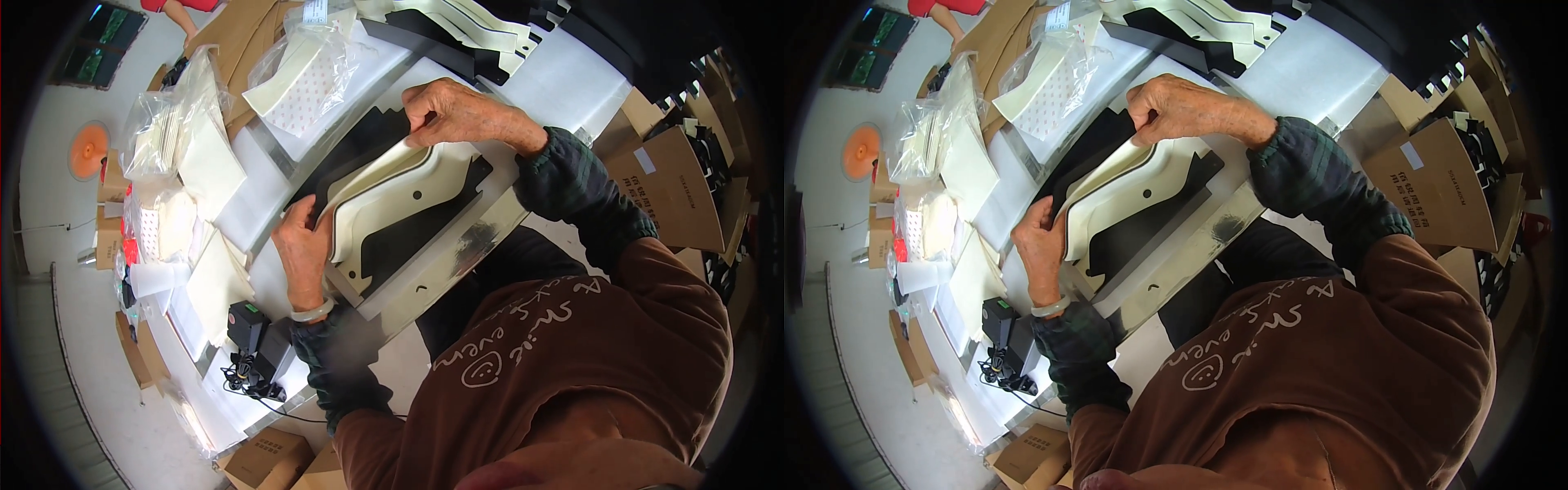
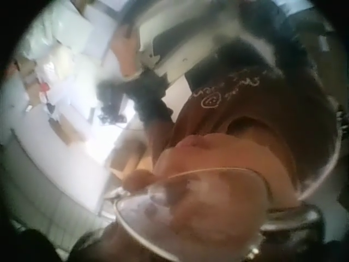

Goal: The person peels adhesive backing from foam padding pieces and applies them by hand to black plastic components.

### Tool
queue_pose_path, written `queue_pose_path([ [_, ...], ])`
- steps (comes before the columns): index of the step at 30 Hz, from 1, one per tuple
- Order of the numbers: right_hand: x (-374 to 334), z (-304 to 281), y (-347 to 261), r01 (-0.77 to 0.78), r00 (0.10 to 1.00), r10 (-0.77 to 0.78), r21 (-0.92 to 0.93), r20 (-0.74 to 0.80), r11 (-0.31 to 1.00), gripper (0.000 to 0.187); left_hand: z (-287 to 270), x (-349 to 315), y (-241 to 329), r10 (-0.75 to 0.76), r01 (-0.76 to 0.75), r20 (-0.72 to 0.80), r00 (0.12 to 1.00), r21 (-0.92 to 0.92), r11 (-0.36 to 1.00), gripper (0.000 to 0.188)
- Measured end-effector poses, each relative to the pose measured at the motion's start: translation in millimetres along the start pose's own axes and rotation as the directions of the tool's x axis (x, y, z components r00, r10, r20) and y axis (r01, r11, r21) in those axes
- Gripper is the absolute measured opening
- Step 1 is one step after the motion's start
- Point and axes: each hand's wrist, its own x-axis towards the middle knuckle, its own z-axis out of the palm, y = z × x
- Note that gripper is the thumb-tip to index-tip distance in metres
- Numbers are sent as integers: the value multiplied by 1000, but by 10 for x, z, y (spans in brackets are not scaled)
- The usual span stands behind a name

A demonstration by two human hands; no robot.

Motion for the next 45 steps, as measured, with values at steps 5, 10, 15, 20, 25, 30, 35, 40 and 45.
queue_pose_path([
  [5, 36, -15, -29, 39, 997, -40, 12, 60, 999, 29, 45, -14, -4, 187, -172, -93, 978, 155, 973, 27],
  [10, 69, -31, -68, 4, 991, -4, -1, 135, 1000, 31, 103, -14, -23, 202, -180, -121, 972, 171, 969, 31],
  [15, 96, -39, -64, -2, 989, 7, -33, 146, 999, 32, 170, -12, -68, 262, -209, -174, 949, 273, 939, 29],
  [20, 131, -14, -128, 14, 992, 12, -210, 122, 978, 39, 135, -30, 8, 245, -185, -138, 960, 347, 920, 30],
  [25, 152, 20, -88, 150, 984, -111, -302, 143, 942, 40, 93, 47, 32, 287, -223, -125, 950, 371, 901, 31],
  [30, 137, 9, -78, 194, 978, -162, -302, 129, 933, 37, -48, 206, 192, 96, -124, 97, 991, 335, 934, 37],
  [35, 103, -10, -146, 167, 981, -127, -300, 148, 939, 38, -87, 294, 239, 113, -167, 185, 976, 310, 936, 41],
  [40, 120, -21, -206, 128, 981, -70, -335, 180, 934, 39, -44, 277, 197, 120, -180, 192, 974, 331, 926, 34],
  [45, 111, 22, -234, 134, 982, -81, -325, 172, 936, 40, 40, 255, 231, 90, -105, 83, 992, 200, 974, 35],
])
